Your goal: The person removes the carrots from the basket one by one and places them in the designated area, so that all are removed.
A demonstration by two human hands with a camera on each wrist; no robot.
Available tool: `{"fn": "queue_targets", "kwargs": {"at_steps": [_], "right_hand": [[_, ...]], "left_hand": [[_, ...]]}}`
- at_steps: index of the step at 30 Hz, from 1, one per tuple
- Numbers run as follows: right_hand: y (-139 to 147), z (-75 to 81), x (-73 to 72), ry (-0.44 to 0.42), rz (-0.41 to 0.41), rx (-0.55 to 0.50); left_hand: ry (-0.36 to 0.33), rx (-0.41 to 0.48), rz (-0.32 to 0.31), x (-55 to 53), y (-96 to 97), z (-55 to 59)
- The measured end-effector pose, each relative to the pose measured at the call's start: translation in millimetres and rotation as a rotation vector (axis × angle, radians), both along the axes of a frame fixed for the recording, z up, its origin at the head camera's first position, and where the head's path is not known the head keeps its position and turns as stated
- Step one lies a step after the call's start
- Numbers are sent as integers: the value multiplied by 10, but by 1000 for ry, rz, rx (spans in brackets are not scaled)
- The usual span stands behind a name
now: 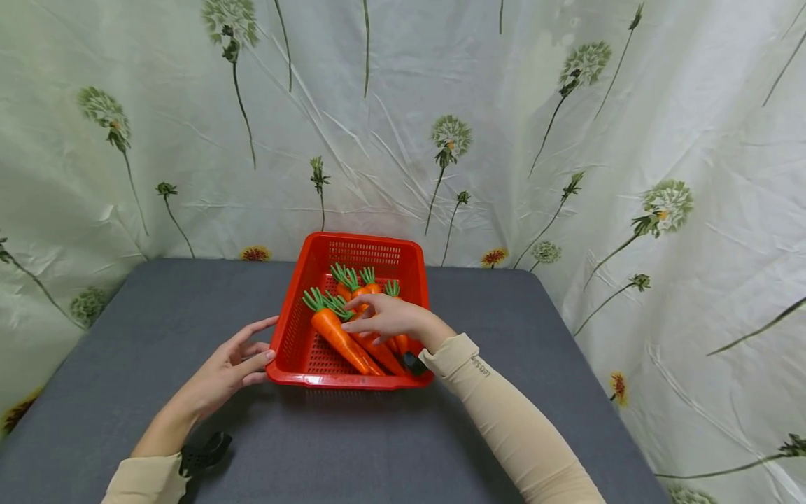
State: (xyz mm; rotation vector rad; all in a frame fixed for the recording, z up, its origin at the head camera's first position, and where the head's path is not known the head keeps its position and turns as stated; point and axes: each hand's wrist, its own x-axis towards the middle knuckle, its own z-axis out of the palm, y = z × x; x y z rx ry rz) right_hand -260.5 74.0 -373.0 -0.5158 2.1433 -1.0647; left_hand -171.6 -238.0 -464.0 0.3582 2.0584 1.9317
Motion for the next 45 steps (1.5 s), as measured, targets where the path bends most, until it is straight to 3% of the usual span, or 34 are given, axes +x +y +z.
{"fn": "queue_targets", "kwargs": {"at_steps": [19,31,39,45], "right_hand": [[-284,-42,34,12,-29,80],[-438,-76,90,174,-77,238],[-491,-41,88,204,-109,299],[-486,-9,103,231,-88,314]], "left_hand": [[4,47,-2,-18,-18,-61],[4,48,-10,-23,-31,-78],[4,34,-7,-25,-32,-72],[-9,8,10,-9,-25,-55]]}}
